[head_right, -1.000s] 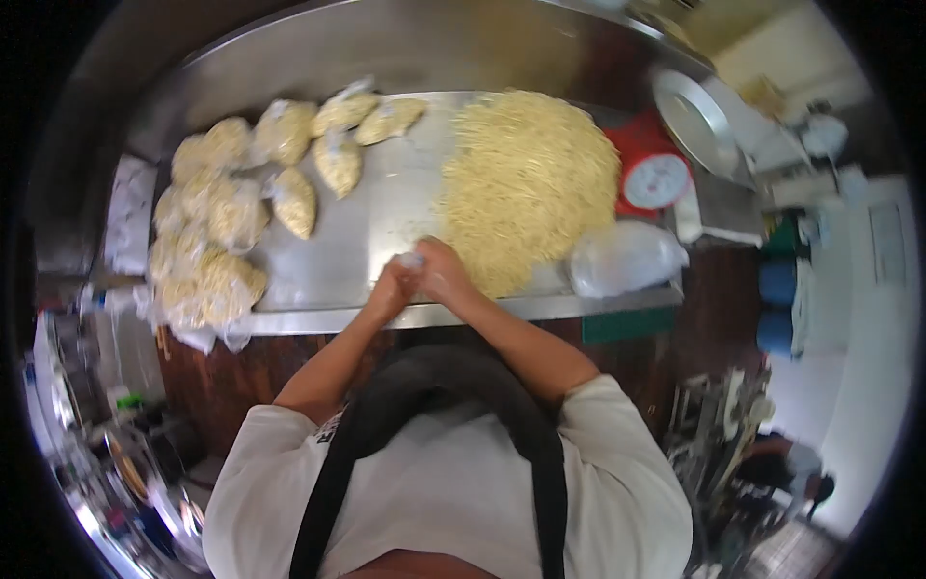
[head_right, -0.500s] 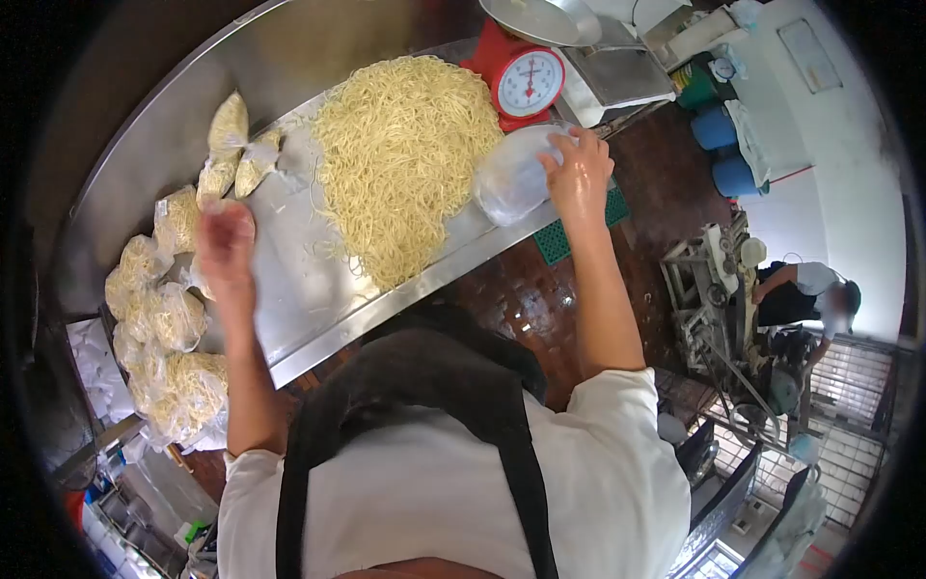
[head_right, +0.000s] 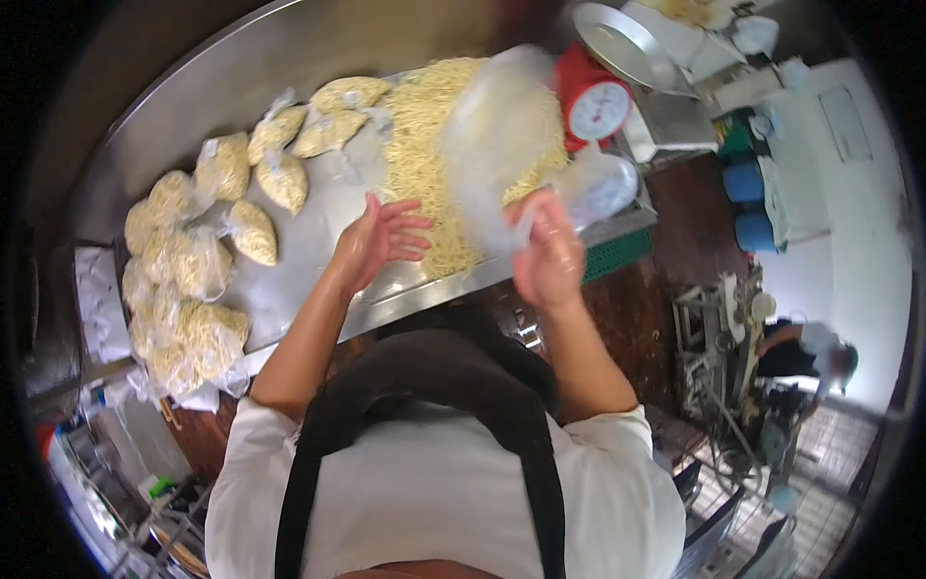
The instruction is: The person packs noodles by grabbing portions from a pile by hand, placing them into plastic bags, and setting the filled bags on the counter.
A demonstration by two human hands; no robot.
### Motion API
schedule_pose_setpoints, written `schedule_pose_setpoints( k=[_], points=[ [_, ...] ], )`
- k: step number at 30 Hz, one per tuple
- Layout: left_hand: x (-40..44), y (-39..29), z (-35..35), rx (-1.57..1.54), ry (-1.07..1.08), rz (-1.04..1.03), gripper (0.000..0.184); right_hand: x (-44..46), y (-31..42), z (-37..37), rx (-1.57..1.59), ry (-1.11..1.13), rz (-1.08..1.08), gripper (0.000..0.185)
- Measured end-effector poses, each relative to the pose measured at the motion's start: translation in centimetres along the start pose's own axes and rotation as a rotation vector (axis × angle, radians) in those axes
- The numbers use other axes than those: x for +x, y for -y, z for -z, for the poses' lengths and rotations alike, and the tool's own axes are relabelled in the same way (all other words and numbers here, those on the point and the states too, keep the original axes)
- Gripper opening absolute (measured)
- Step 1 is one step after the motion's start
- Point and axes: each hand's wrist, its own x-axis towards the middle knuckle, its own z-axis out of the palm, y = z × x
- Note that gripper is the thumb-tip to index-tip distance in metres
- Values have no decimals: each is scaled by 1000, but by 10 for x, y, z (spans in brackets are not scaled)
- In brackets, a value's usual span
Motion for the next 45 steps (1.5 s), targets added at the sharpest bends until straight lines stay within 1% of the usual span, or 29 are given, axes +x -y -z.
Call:
schedule_pose_setpoints(
  k=[1,2,3,6,7,10,11,12,14,17,19,20,22,23,26,27,30,31,32,33,35,36,37,38,39,40,41,43,45],
  points=[
    [6,-6,6,-84,-19,12,70,-4,-19,-12,18,75,-122,25],
    [13,-11,12,-168,-29,23,70,-3,-32,-13,-94,122,-300,23],
    [17,-15,16,-250,-33,36,70,1,-45,-13,-355,121,-388,19],
    [-16,-43,4,259,83,-36,59,20,-67,-18,-576,65,-253,13],
    [-16,-28,12,452,-33,-161,40,33,-69,-5,-846,249,-127,17],
    [-20,-9,34,838,-550,-322,19,80,-95,3,-1231,394,158,36],
    [-21,0,47,805,-710,-278,18,98,-110,16,-1362,435,133,57],
    [-22,7,56,769,-869,-234,19,120,-134,30,-1532,497,196,60],
    [-32,9,49,756,-1019,-270,19,171,-186,56,-1871,620,329,65],
    [-48,29,45,721,-1078,-298,17,250,-246,71,-2162,675,195,72],
    [-61,50,59,694,-1090,-274,18,296,-266,72,-2092,701,-87,70],
    [-59,57,63,659,-1107,-323,17,314,-275,72,-2049,714,-227,70],
    [-63,66,57,585,-1125,-400,17,320,-311,97,-1960,832,-156,66],
    [-66,58,52,378,-1203,-80,16,320,-317,105,-1928,876,-116,64],
    [-71,68,70,233,-1237,-81,15,280,-267,90,-1711,1010,-239,59],
    [-74,59,71,367,-1132,-165,20,268,-249,87,-1545,886,-178,58],
    [-64,36,94,199,-1220,-413,20,265,-201,91,-1010,523,40,52],
    [-58,10,84,159,-1255,-435,19,271,-188,91,-812,412,131,50],
    [-50,-17,74,119,-1286,-457,17,276,-151,73,-885,367,287,45],
    [-43,-27,87,143,-1204,-520,17,280,-114,56,-956,318,447,41],
    [-31,-53,119,219,-1080,-591,17,315,-83,73,-1049,264,568,35],
    [-19,-68,129,269,-1043,-604,18,315,-38,37,-1055,294,794,28],
    [-4,-86,129,294,-1053,-627,17,323,-21,37,-859,50,464,39],
    [11,-104,128,320,-1064,-650,17,336,12,26,-997,28,534,34],
    [26,-119,127,299,-1034,-661,16,345,54,9,-1321,9,716,29],
    [39,-132,126,278,-1006,-670,15,352,90,-7,-1606,-58,847,25],
    [50,-144,121,317,-994,-683,15,357,123,-26,-1741,-162,893,24],
    [70,-161,107,393,-977,-701,16,356,167,-66,-1513,-433,756,32],
    [80,-176,78,451,-996,-689,18,332,172,-89,-915,-163,716,33]
  ],
)
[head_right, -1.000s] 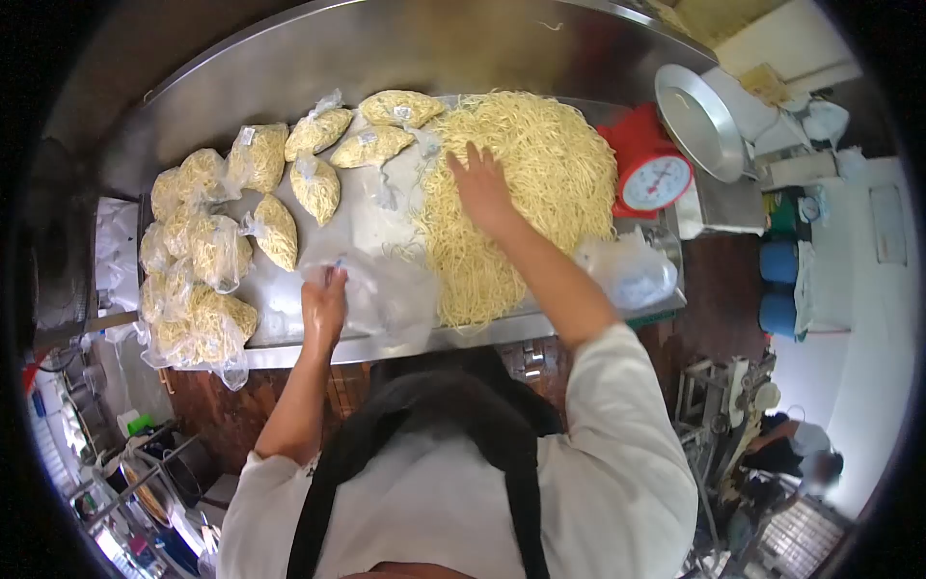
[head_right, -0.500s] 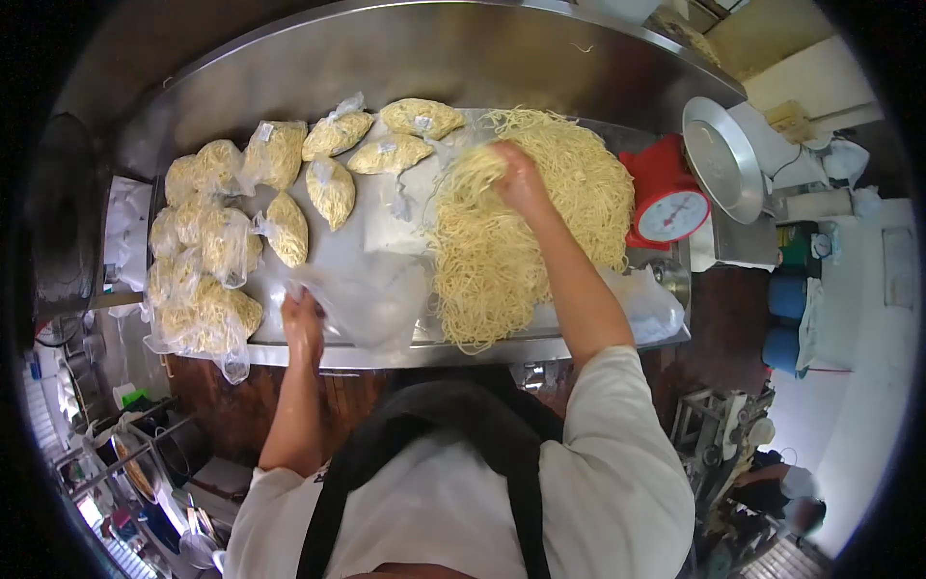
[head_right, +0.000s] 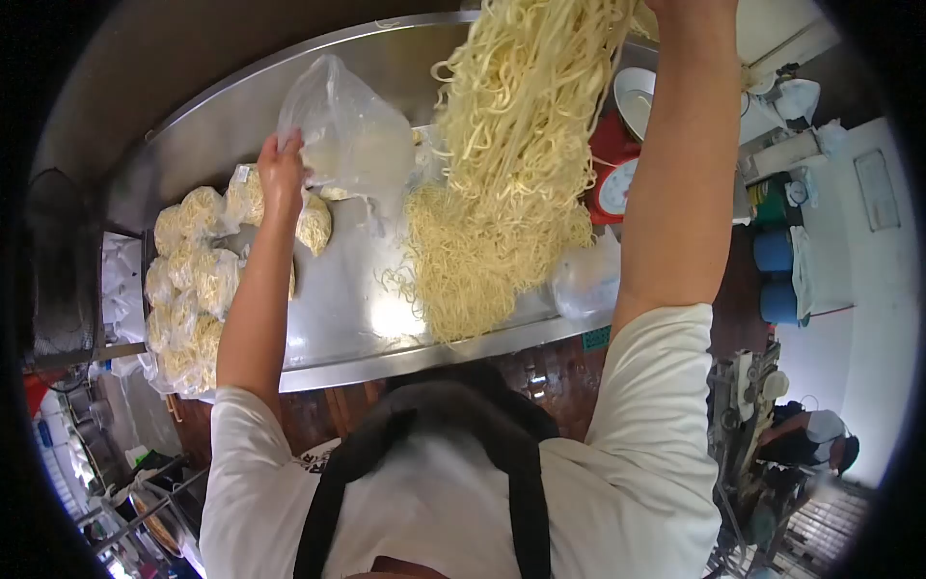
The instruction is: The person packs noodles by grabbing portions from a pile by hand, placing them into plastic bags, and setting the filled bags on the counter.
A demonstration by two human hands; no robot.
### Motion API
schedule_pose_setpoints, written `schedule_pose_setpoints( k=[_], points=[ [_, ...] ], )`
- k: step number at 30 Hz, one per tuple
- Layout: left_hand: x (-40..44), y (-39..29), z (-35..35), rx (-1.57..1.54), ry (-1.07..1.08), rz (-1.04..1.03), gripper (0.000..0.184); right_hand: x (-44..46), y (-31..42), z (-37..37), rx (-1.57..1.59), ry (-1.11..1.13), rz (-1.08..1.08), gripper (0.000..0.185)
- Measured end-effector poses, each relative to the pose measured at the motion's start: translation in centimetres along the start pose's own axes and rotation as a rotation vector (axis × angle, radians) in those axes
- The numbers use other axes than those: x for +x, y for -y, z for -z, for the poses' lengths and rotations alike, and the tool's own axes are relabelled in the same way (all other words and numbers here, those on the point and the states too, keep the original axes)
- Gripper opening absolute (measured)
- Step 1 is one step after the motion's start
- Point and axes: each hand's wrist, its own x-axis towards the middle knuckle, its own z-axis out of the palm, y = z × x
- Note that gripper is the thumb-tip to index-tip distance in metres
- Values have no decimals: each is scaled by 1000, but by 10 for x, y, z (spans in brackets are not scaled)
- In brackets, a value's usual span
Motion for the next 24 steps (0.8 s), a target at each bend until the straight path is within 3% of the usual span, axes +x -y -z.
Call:
schedule_pose_setpoints(
  k=[1,2,3,7,13,14,16,18,21,24],
  points=[
    [2,-8,-6,24,-6,-14,19,-4,9,-1,325,28,-23,33],
    [9,-5,-9,-17,-19,-42,20,0,-32,18,-451,-52,155,30],
    [16,3,-11,-57,-32,-67,21,-20,-87,32,-424,198,109,25],
    [4,20,9,-98,-107,-68,22,-205,-157,-2,-371,756,52,42],
    [-57,64,78,-64,-150,140,19,-303,-126,-11,-914,1519,-276,54],
    [-63,70,82,-58,-178,148,18,-296,-121,-20,-890,1440,-334,58],
    [-72,80,86,-53,-236,155,17,-306,-119,-51,-645,1011,-35,57],
    [-75,92,85,-97,-239,157,16,-337,-151,-104,-684,954,164,58],
    [-81,87,89,-92,-253,165,16,-379,-206,-130,-697,1373,64,54],
    [-82,82,112,-57,-255,139,16,-353,-207,-135,-312,1294,-312,53]
  ],
)
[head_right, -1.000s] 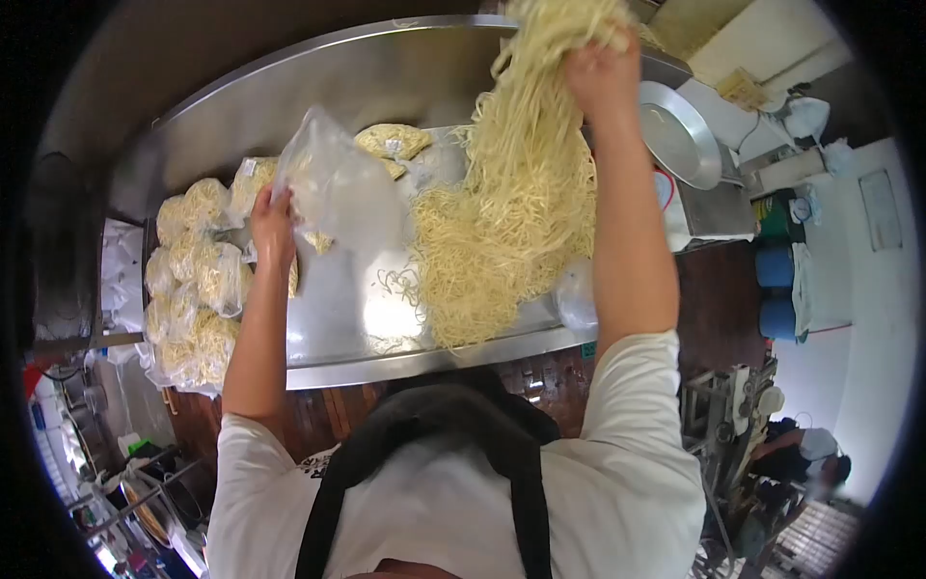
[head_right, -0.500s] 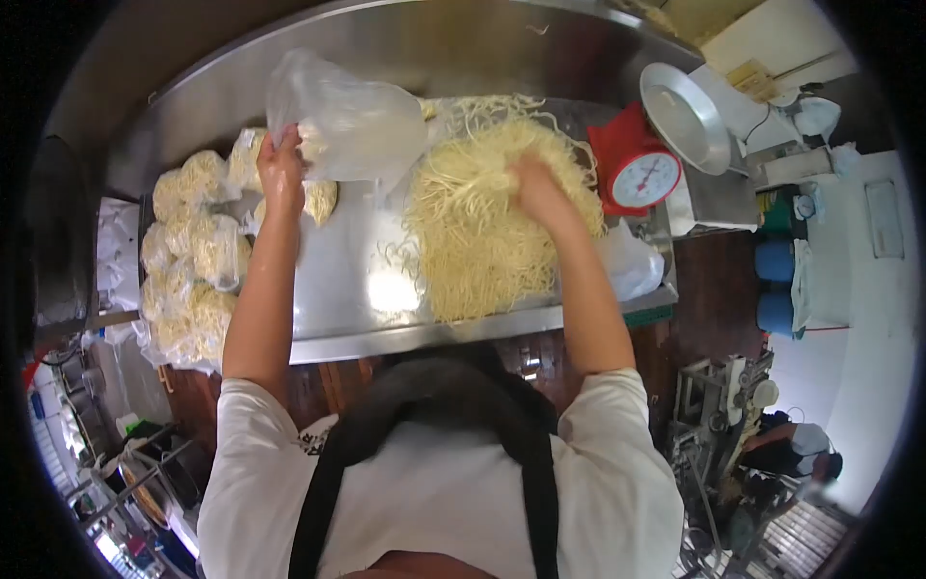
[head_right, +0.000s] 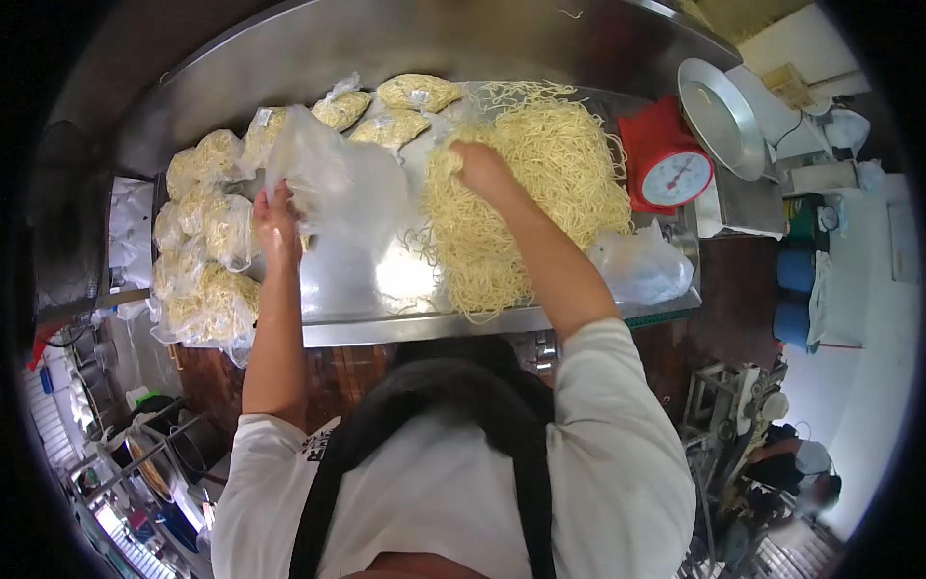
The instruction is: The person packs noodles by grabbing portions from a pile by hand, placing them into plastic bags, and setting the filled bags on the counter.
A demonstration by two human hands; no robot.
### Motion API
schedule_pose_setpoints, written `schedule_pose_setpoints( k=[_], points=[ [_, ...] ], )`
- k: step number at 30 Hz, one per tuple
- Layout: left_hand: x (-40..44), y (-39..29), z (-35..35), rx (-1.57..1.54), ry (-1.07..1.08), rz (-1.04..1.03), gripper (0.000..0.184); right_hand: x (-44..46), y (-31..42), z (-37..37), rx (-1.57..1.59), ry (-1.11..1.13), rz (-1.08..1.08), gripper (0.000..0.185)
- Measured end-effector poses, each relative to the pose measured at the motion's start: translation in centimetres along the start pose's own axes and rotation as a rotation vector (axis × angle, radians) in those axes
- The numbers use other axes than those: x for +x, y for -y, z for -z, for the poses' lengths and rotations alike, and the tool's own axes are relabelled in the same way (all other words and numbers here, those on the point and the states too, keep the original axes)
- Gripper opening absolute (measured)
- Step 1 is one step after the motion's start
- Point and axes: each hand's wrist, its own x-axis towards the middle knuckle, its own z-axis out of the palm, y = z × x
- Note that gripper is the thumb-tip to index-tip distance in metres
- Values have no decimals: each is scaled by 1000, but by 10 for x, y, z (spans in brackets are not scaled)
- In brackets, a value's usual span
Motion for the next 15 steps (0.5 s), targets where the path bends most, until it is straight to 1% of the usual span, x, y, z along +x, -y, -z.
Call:
schedule_pose_setpoints(
  k=[2,4,6,7,9,11,13,14,15],
  points=[
    [7,0,10,-13,-36,-31,16,-19,18,39,204,-210,5,51],
    [28,14,18,46,-31,-41,17,-46,53,98,254,-455,94,43],
    [44,15,7,106,-11,-93,18,-65,86,171,424,-657,508,35],
    [50,10,-4,137,5,-137,19,-77,113,203,495,-813,623,26],
    [67,2,-30,227,21,-233,20,-97,136,274,1070,-583,762,29],
    [86,-3,-56,348,17,-324,21,-103,172,314,1038,-910,760,29],
    [94,-14,-88,433,7,-505,21,-116,180,320,981,-847,811,28],
    [90,-18,-104,402,15,-564,19,-120,182,319,955,-810,833,27],
    [79,-28,-123,368,19,-623,18,-121,166,312,923,-784,625,31]
  ],
)
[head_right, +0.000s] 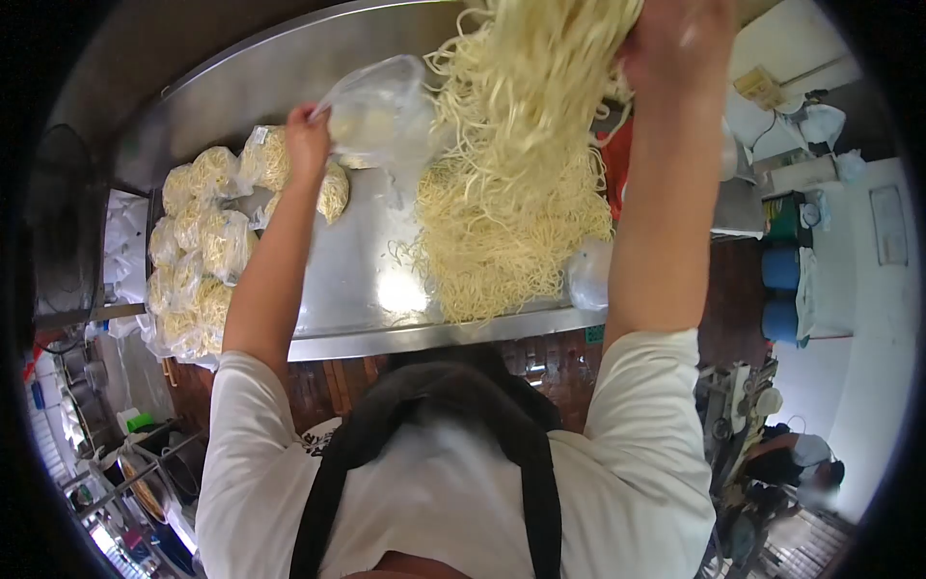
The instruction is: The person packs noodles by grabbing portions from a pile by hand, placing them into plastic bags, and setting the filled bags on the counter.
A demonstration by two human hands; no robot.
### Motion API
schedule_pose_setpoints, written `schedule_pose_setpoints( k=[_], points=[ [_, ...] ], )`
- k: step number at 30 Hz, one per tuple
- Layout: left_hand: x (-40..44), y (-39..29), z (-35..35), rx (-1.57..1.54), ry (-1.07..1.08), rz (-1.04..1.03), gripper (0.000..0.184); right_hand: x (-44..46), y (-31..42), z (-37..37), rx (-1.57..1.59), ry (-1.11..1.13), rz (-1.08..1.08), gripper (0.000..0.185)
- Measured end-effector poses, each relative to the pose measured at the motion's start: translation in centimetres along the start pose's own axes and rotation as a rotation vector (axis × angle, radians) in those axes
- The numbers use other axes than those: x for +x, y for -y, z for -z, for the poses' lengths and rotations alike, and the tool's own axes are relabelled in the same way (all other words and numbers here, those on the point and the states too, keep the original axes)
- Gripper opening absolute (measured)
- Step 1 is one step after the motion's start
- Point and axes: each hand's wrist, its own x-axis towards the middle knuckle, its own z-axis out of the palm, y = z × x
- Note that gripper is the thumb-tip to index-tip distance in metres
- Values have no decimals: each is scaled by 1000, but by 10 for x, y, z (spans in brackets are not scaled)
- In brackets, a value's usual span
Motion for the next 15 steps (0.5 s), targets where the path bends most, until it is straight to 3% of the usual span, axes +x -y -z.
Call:
schedule_pose_setpoints(
  k=[4,6,7,8,10,13,15],
  points=[
    [-24,-57,-29,-207,147,-36,17,-106,-100,-3,-137,168,-144,40],
    [-68,-134,8,-189,404,49,19,-142,-130,-21,-229,306,-580,41],
    [-97,-145,15,-292,344,-233,19,-158,-151,-24,-251,388,-763,43],
    [-125,-157,34,-181,530,-171,24,-172,-165,-27,39,332,-827,44],
    [-173,-125,43,-293,569,-528,27,-197,-189,-36,627,198,-918,46],
    [-209,-93,64,-155,676,-396,26,-222,-218,-63,501,354,-1018,51],
    [-209,-55,67,20,577,-211,20,-230,-237,-82,414,476,-1070,54]
  ],
)
